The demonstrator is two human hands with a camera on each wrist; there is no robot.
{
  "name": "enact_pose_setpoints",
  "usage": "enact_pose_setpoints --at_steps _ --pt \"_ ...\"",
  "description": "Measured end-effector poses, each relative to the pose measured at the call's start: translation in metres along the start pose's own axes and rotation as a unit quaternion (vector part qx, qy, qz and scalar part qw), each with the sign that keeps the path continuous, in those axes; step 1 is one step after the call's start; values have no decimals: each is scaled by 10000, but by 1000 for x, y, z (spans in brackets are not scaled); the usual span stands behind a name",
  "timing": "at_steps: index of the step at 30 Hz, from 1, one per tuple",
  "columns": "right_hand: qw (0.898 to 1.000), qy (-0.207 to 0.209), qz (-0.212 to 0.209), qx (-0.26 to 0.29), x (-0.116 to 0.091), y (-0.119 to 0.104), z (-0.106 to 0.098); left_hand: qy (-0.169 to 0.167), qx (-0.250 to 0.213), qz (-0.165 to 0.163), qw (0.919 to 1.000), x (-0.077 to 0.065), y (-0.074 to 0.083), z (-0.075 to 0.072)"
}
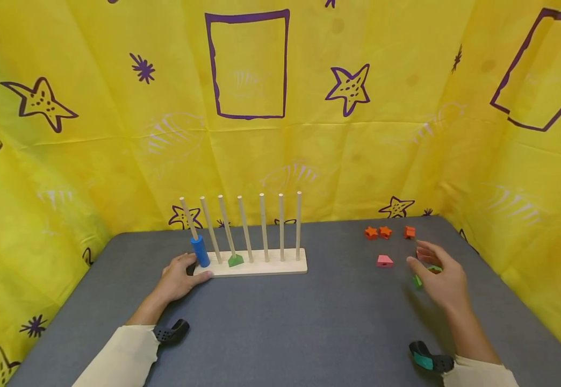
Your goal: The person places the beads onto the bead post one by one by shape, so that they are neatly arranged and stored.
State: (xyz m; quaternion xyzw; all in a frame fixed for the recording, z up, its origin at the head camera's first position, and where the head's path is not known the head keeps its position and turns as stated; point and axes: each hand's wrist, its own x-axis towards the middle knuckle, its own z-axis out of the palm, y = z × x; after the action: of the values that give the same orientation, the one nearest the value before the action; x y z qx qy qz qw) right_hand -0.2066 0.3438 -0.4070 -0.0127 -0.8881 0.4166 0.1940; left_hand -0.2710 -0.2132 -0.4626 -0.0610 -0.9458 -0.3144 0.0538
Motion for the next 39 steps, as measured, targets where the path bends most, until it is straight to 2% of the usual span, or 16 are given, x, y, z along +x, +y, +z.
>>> enact_pose_setpoints --at_steps 10,20,24,28,32,35,39 --pt "9959 -329 549 -645 -10 30 0 22 -12 76 10000 1 0 1" --pt "9942 -147 487 -946 -11 44 7 52 57 98 9999 1 -2 1" --pt "9927 -201 486 -1090 -12 46 9 43 74 123 9999 0 -2 1" --pt "9901 -422 489 -1248 -11 48 9 51 71 104 9999 0 -2 1" --pt "9852 -642 255 -1569 -7 52 10 57 78 72 9999 1 -3 1" --pt "9824 -611 -3 -1765 -5 53 11 58 81 65 9999 0 -3 2" --pt "9824 -508 -16 -1796 -5 50 12 50 77 82 9999 0 -2 1"
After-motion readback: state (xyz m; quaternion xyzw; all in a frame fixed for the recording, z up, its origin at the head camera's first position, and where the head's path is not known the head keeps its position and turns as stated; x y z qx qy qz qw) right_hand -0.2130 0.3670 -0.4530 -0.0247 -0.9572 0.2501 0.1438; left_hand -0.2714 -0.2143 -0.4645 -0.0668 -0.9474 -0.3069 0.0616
